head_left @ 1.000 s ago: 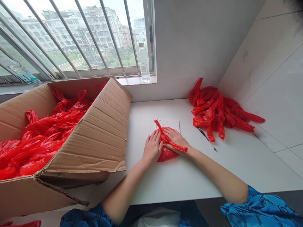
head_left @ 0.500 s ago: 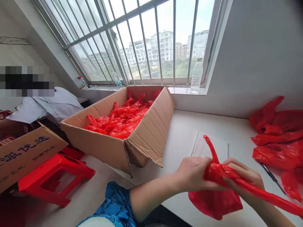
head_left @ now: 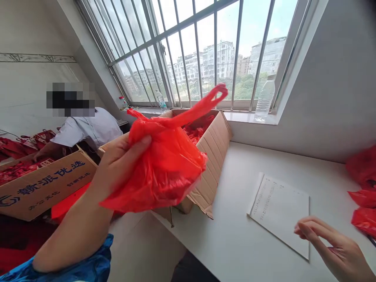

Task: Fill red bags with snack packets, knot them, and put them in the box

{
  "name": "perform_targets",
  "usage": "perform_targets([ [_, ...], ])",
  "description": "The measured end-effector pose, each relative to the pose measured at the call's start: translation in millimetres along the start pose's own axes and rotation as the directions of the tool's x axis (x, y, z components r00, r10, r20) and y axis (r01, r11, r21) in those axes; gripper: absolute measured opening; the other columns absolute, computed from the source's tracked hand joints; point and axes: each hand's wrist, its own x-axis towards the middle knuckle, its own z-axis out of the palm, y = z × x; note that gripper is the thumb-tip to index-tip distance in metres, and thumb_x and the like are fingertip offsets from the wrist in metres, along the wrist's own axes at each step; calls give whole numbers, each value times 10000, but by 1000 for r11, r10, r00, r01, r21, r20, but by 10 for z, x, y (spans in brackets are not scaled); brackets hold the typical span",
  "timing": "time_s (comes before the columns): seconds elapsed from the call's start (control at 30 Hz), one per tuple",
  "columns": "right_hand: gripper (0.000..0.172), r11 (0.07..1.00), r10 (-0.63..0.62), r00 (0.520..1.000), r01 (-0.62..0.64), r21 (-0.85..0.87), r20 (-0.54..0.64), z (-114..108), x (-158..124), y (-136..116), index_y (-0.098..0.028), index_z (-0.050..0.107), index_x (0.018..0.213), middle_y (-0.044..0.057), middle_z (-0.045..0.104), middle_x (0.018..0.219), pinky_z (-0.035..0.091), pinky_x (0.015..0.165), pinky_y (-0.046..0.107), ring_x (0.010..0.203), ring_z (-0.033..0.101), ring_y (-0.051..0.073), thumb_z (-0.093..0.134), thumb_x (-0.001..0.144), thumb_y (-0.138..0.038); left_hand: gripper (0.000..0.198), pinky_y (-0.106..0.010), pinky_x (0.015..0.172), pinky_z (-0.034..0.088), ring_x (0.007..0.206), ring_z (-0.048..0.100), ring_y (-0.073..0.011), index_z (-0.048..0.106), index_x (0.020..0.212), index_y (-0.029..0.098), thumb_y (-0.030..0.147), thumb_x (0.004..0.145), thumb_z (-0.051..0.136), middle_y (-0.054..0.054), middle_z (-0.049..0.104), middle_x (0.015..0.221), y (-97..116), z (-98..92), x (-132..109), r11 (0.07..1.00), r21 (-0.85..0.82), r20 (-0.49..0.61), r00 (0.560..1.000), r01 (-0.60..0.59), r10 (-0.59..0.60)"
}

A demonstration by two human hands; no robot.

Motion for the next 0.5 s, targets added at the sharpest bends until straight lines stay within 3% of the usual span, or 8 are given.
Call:
perform_targets([
  [0.03, 273, 1000, 10, 998, -11, 9, 68, 39, -2, 38, -291, 695, 665, 55, 691, 764, 558, 436, 263, 620, 695, 233, 608, 836, -485, 294, -233, 593, 468, 707, 620, -142, 706, 1020, 213, 449, 846, 684, 16, 673, 843, -18, -111, 206, 992, 78, -63, 992, -100, 105],
  [0.1, 302, 999, 36, 988, -40, 25, 148, 127, -10, 112, -282, 697, 670, 64, 688, 767, 528, 398, 251, 625, 685, 231, 595, 839, -511, 301, -258, 737, 465, 800, 631, -122, 671, 1114, 179, 387, 923, 568, 44, 644, 842, -115, -300, 667, 957, 228, -41, 980, -181, 195],
  [0.13, 329, 998, 54, 986, -60, 32, 157, 174, -14, 143, -272, 697, 670, 68, 685, 763, 519, 397, 244, 625, 677, 226, 587, 844, -528, 333, -276, 783, 458, 832, 634, -115, 644, 1159, 170, 391, 943, 518, 45, 635, 853, -189, -372, 904, 941, 283, 27, 982, -186, 185],
  [0.17, 359, 996, 75, 984, -82, 37, 159, 220, -16, 168, -260, 696, 670, 70, 682, 759, 519, 414, 236, 627, 669, 217, 574, 853, -544, 375, -304, 812, 481, 858, 633, -128, 616, 1203, 177, 424, 935, 528, 40, 655, 892, -275, -426, 1132, 932, 328, 149, 983, -153, 109],
  [0.27, 445, 991, 128, 979, -134, 27, 156, 327, -6, 214, -223, 683, 657, 66, 669, 731, 527, 506, 208, 630, 643, 181, 547, 876, -586, 493, -358, 787, 546, 801, 615, -170, 644, 1097, 123, 513, 799, 692, -15, 697, 826, -569, -478, 1688, 900, 428, 332, 941, -80, -74],
  [0.4, 517, 992, 126, 978, -123, -25, 166, 365, 42, 251, -205, 653, 605, 49, 644, 671, 502, 525, 204, 575, 604, 156, 561, 846, -653, 411, -356, 789, 551, 828, 635, -213, 680, 985, 125, 501, 828, 621, -67, 703, 785, -993, -393, 2021, 771, 634, 385, 888, -56, -252],
  [0.5, 534, 990, 138, 978, -133, -45, 158, 353, 58, 259, -206, 649, 603, 48, 642, 669, 493, 533, 213, 569, 593, 157, 552, 843, -673, 326, -329, 783, 535, 835, 651, -229, 686, 879, 154, 462, 780, 645, -78, 708, 792, -1276, -342, 2040, 551, 830, 363, 833, -86, -418],
])
